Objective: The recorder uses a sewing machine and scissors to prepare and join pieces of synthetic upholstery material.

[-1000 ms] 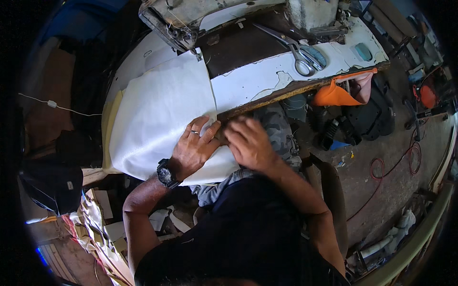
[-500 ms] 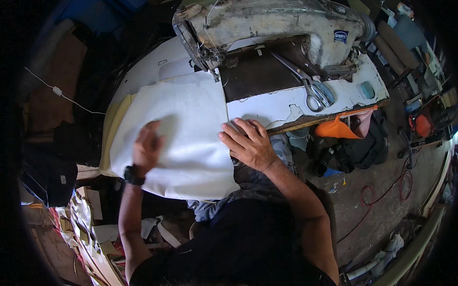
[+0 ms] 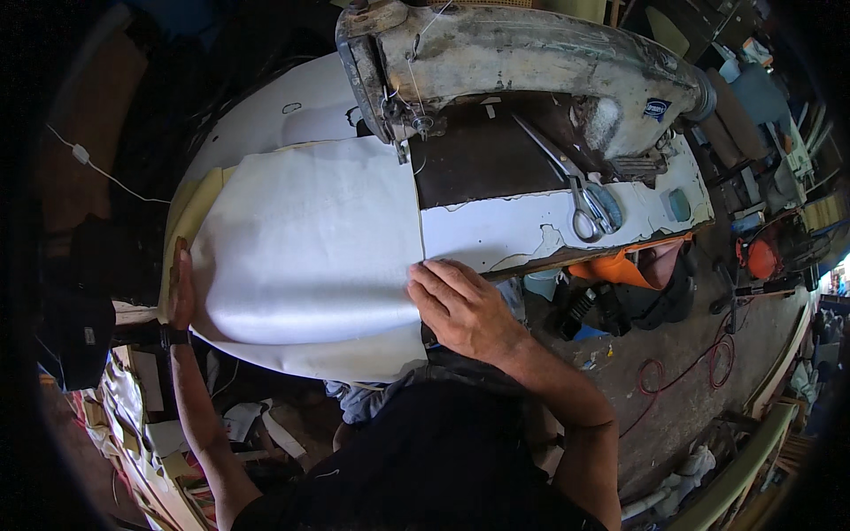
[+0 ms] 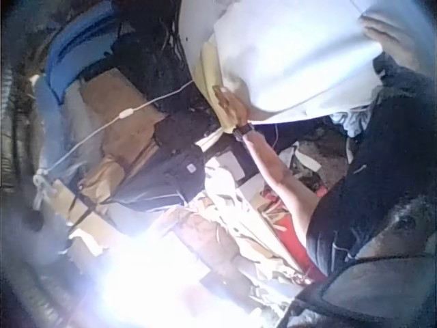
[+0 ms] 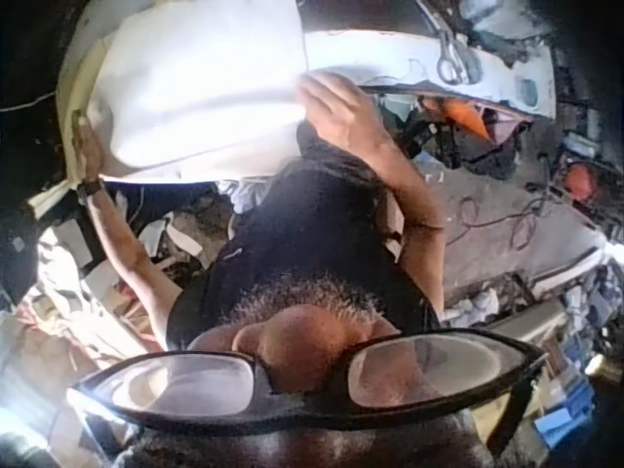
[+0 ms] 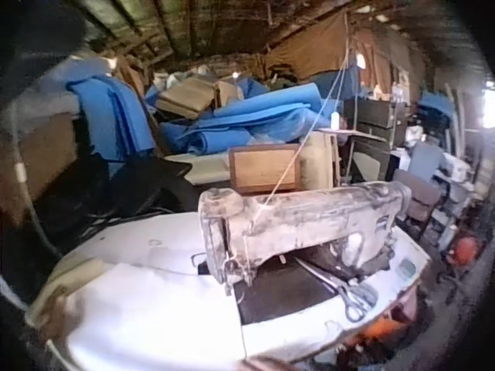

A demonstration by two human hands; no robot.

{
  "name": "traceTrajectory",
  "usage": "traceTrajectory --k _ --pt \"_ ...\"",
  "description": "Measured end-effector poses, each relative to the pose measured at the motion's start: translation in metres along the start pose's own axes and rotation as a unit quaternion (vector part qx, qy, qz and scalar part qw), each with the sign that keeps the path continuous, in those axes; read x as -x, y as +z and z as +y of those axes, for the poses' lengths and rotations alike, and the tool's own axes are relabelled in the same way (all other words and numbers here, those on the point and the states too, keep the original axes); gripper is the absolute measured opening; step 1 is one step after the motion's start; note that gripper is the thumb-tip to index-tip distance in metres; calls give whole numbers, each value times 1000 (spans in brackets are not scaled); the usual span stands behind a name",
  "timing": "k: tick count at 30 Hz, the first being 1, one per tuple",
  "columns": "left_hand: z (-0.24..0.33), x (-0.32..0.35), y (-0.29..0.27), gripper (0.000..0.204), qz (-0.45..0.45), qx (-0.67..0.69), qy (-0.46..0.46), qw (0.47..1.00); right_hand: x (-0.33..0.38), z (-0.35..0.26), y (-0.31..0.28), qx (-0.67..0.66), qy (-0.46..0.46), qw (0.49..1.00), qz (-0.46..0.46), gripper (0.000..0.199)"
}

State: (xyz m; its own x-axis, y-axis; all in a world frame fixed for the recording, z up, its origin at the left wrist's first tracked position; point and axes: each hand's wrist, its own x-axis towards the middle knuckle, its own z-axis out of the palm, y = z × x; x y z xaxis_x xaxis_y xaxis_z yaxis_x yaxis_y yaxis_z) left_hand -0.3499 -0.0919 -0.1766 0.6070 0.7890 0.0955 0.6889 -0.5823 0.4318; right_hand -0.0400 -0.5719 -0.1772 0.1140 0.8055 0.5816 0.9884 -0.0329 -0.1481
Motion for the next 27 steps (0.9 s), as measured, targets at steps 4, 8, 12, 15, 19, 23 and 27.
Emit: traceTrajectory --k 4,8,12,15,19,23,27 --pt "9 3 -1 80 -3 -44 -22 999 1 0 -3 24 -10 999 -47 28" --pt "25 2 3 79 0 -74 -46 996 -2 2 -6 32 -9 996 -78 30" --pt "14 -5 3 79 -3 -77 -13 997 -8 9 -4 24 1 997 -80 32" --pt "17 -13 7 78 -3 -59 -32 998 -19 18 -2 13 12 997 -72 31" --pt "12 -27 12 78 25 -62 -16 998 -28 27 1 8 26 998 -57 29" --pt "17 -32 12 85 25 -67 -21 997 -32 32 4 22 28 998 -55 31" --pt "14 -34 15 80 34 -54 -12 998 -39 37 3 12 34 998 -59 31"
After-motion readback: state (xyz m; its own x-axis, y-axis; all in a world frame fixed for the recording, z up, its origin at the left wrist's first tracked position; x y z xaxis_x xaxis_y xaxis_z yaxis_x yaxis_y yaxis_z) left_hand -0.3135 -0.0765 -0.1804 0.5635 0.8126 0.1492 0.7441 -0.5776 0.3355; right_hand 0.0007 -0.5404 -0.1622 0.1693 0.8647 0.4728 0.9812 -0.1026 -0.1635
